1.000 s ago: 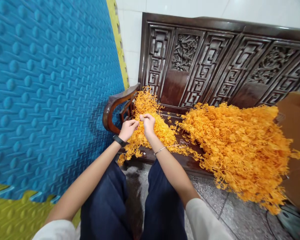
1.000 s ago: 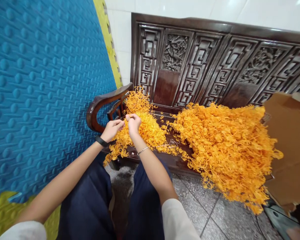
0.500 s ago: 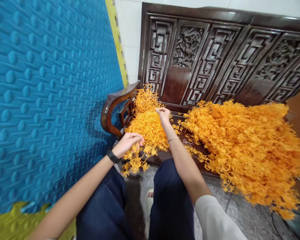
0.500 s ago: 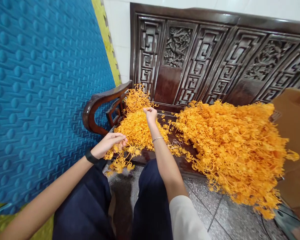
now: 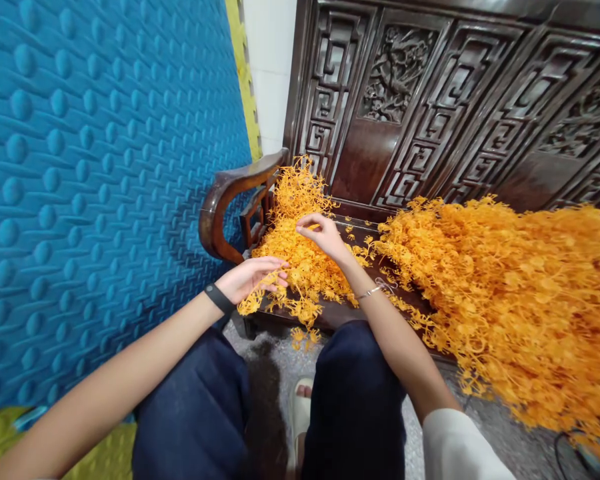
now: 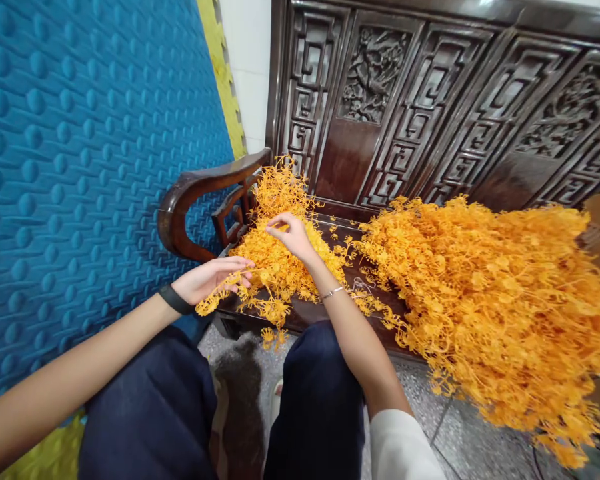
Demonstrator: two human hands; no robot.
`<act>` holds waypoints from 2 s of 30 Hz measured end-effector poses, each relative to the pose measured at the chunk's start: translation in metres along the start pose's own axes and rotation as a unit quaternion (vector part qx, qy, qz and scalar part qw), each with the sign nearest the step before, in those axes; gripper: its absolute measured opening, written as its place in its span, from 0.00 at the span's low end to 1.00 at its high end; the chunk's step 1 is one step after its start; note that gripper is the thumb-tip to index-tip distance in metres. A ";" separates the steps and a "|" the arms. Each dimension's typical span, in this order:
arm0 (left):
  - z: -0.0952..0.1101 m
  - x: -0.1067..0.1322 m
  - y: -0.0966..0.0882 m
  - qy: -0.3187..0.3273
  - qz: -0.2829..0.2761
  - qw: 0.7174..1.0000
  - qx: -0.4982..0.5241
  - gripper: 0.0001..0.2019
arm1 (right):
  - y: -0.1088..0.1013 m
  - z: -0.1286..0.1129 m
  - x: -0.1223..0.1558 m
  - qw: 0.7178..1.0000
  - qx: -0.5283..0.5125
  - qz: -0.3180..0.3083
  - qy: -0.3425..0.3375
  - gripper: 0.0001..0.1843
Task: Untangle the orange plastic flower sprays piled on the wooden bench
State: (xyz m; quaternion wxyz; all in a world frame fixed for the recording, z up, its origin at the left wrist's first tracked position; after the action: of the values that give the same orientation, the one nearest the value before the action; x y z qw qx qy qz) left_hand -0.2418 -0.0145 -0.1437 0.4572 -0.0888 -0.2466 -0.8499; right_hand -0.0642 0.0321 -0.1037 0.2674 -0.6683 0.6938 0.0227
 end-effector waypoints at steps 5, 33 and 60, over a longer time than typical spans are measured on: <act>-0.006 -0.001 -0.002 -0.004 0.006 1.000 0.028 0.06 | 0.041 -0.054 0.045 0.951 -0.018 -0.299 -0.073 0.09; -0.001 0.030 -0.001 0.059 0.041 0.991 -0.112 0.18 | 0.062 -0.024 0.043 0.981 -0.154 -0.114 0.033 0.03; 0.004 0.018 0.002 0.161 0.115 0.971 -0.133 0.10 | 0.060 -0.027 0.034 0.992 -0.113 0.050 -0.007 0.15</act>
State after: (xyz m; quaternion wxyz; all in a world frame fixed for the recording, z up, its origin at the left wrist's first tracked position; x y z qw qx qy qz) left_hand -0.2510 -0.0263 -0.1326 0.5694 -0.0387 -0.0423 -0.8200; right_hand -0.1284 -0.0028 -0.1134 0.1940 -0.6586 0.7173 0.1188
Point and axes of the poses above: each hand's wrist, its own x-axis away from the middle knuckle, its own y-axis out of the palm, z = x × y, the point moved 4 cm from there along -x, towards the middle knuckle
